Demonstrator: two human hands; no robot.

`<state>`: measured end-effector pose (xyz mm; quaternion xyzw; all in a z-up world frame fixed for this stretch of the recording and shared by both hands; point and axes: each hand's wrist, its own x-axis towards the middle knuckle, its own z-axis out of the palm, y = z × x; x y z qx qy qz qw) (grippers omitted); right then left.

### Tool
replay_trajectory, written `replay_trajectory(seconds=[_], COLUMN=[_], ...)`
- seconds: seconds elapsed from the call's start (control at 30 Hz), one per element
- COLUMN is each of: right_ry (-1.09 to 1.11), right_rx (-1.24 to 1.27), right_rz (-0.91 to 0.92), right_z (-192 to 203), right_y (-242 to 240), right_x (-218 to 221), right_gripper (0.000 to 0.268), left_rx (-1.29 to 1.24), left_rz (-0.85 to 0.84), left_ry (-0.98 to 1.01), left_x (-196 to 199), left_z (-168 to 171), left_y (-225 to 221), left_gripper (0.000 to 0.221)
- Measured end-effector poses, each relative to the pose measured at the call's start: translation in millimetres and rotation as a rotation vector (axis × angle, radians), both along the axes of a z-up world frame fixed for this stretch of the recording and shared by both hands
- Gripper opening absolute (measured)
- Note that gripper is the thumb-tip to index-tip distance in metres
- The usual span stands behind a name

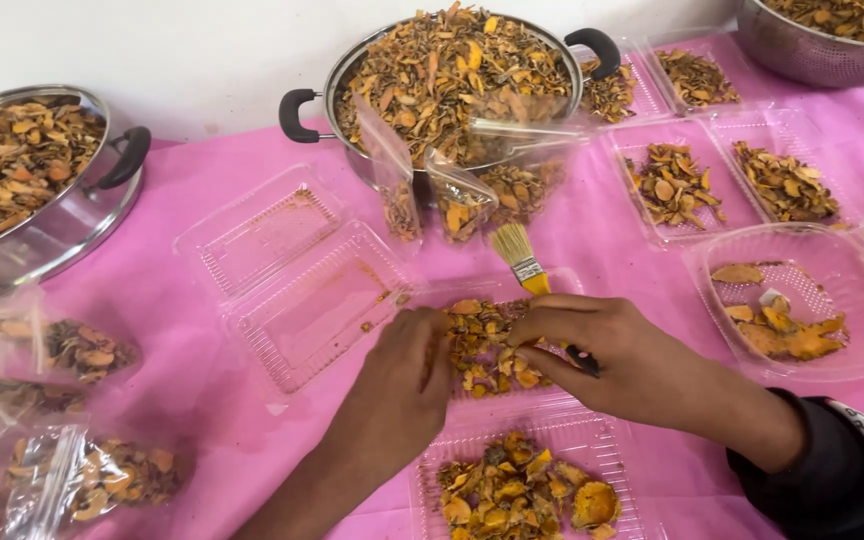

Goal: Sorting and cleaning dried plant material using a brush and transferring pieces between plastic containers.

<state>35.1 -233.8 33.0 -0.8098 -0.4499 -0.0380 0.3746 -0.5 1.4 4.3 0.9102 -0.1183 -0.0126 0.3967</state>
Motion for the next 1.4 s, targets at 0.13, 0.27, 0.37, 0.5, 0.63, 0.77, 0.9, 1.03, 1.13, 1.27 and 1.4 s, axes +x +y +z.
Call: replay_trajectory(seconds=[0.13, 0.27, 0.37, 0.5, 0.63, 0.77, 0.9, 1.03, 1.13, 1.27, 1.4], right_ry=[0.060, 0.130, 0.118, 0.074, 0.029, -0.020, -0.016, -0.053, -0.015, 0.119, 0.002], right_rx=[0.234, 0.264, 0.248, 0.262, 0.248, 0.238, 0.231, 0.193, 0.132, -0.042, 0.168], right_rz=[-0.176, -0.195, -0.196, -0.212, -0.161, -0.124, -0.150, -0.116, -0.050, -0.063, -0.246], right_z=[6, 7, 4, 0, 4, 5, 2, 4, 16, 39, 33], right_y=[3, 6, 7, 8, 9, 11, 13, 14, 2, -19, -26], right_x=[-9, -15, -16, -18, -20, -22, -23, -24, -23, -19, -26], right_gripper=[0.008, 0.008, 0.009, 0.018, 0.010, 0.011, 0.012, 0.012, 0.026, 0.054, 0.049], left_rx=[-0.212, -0.230, -0.372, -0.430, -0.425, -0.497, -0.689, -0.810, -0.728, -0.813, -0.744], left_rz=[-0.146, -0.130, -0.097, -0.064, -0.076, -0.076, -0.061, -0.043, 0.085, 0.110, 0.141], left_ry=[-0.119, -0.075, -0.009, 0.008, -0.019, 0.013, 0.168, 0.153, 0.138, 0.127, 0.174], left_x=[-12, -15, -15, -14, -14, -15, -12, -10, -11, -5, -5], left_z=[4, 0, -9, -12, -15, -15, -15, -18, -14, -10, -9], left_y=[-11, -16, -17, -16, -17, -18, -19, -23, -20, -13, -11], left_gripper=[0.005, 0.009, 0.009, 0.007, 0.005, 0.005, 0.014, 0.019, 0.033, 0.030, 0.030])
